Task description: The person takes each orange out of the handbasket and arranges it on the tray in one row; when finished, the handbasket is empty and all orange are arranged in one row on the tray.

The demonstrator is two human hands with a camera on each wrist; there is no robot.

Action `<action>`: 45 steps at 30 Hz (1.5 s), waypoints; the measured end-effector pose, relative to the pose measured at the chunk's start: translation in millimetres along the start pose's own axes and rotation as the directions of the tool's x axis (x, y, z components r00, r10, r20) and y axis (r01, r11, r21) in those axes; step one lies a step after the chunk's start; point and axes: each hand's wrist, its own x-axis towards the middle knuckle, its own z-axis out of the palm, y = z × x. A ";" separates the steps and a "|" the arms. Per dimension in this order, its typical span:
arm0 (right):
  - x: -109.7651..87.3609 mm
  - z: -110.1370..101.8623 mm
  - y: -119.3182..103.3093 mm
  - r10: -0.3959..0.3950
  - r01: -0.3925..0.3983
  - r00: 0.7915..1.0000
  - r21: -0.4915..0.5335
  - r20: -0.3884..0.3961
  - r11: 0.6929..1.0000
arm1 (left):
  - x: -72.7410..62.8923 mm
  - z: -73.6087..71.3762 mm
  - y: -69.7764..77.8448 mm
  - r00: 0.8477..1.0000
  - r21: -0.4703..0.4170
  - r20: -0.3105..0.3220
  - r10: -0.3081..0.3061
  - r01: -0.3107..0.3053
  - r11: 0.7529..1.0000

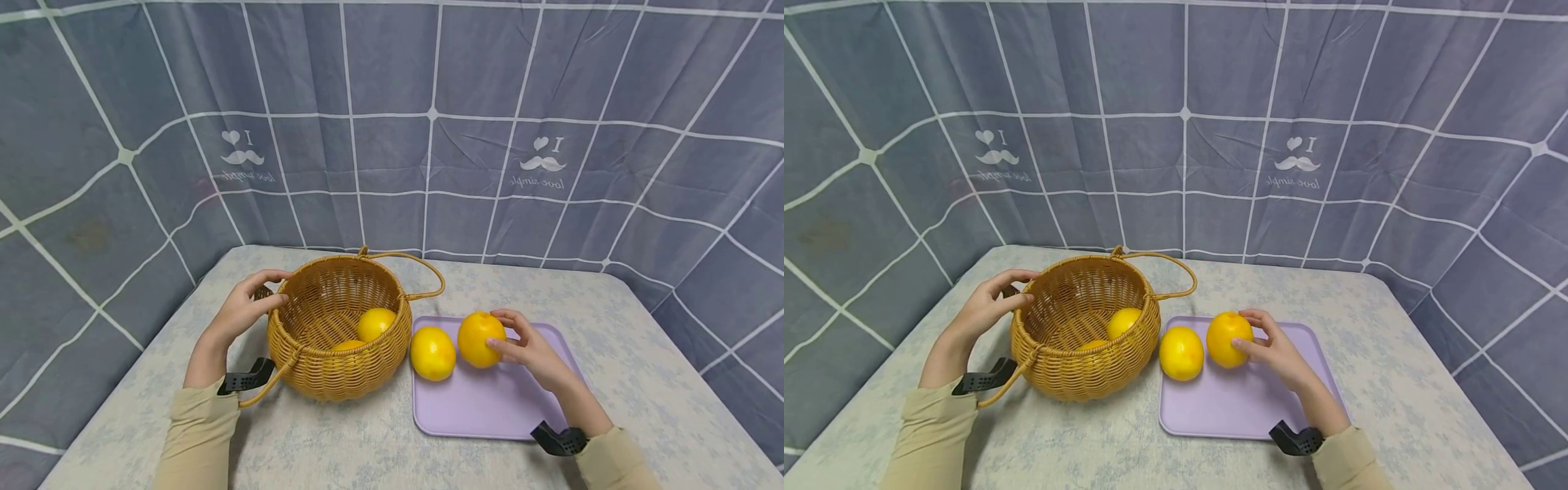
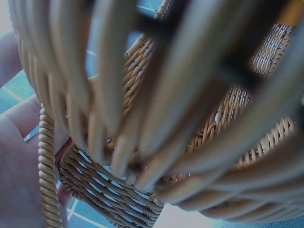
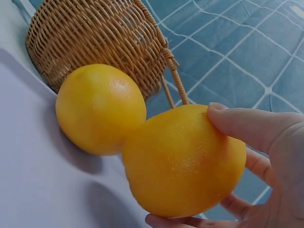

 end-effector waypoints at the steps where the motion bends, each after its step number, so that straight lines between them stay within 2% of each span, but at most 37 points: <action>1: 0.6 -0.4 1.5 0.011 -0.011 1.000 -0.001 0.004 1.000 | 0.3 -0.1 -0.4 1.000 -0.001 0.002 -0.002 0.002 1.000; 7: 3.6 -1.9 9.7 0.048 -0.048 0.998 -0.008 0.047 0.999 | 0.4 -0.6 2.0 1.000 0.002 0.005 -0.014 0.014 1.000; 14: 3.6 -2.4 15.3 0.058 -0.055 0.994 -0.036 0.089 0.998 | -7.4 0.0 32.6 1.000 -0.001 0.004 0.006 -0.006 1.000; 19: 2.9 -2.9 15.9 0.072 -0.066 0.990 -0.049 0.120 0.997 | -8.9 0.3 38.6 1.000 -0.002 0.007 0.022 -0.022 1.000; 22: 2.3 -4.2 16.2 0.081 -0.074 0.988 -0.060 0.134 0.995 | -9.1 0.0 41.6 1.000 -0.004 0.007 0.009 -0.009 1.000; 31: 0.8 -9.4 13.9 0.096 -0.078 0.971 -0.089 0.217 0.993 | -8.9 -0.7 41.1 1.000 -0.002 0.012 0.001 -0.001 1.000; 41: 0.6 -10.3 14.2 0.076 -0.047 0.975 -0.138 0.209 0.989 | -8.7 0.1 40.5 1.000 -0.001 0.006 -0.008 0.008 1.000; 45: 1.5 -10.0 17.6 0.067 -0.034 0.970 -0.144 0.232 0.989 | -5.2 0.3 28.1 1.000 0.010 0.002 -0.010 0.010 1.000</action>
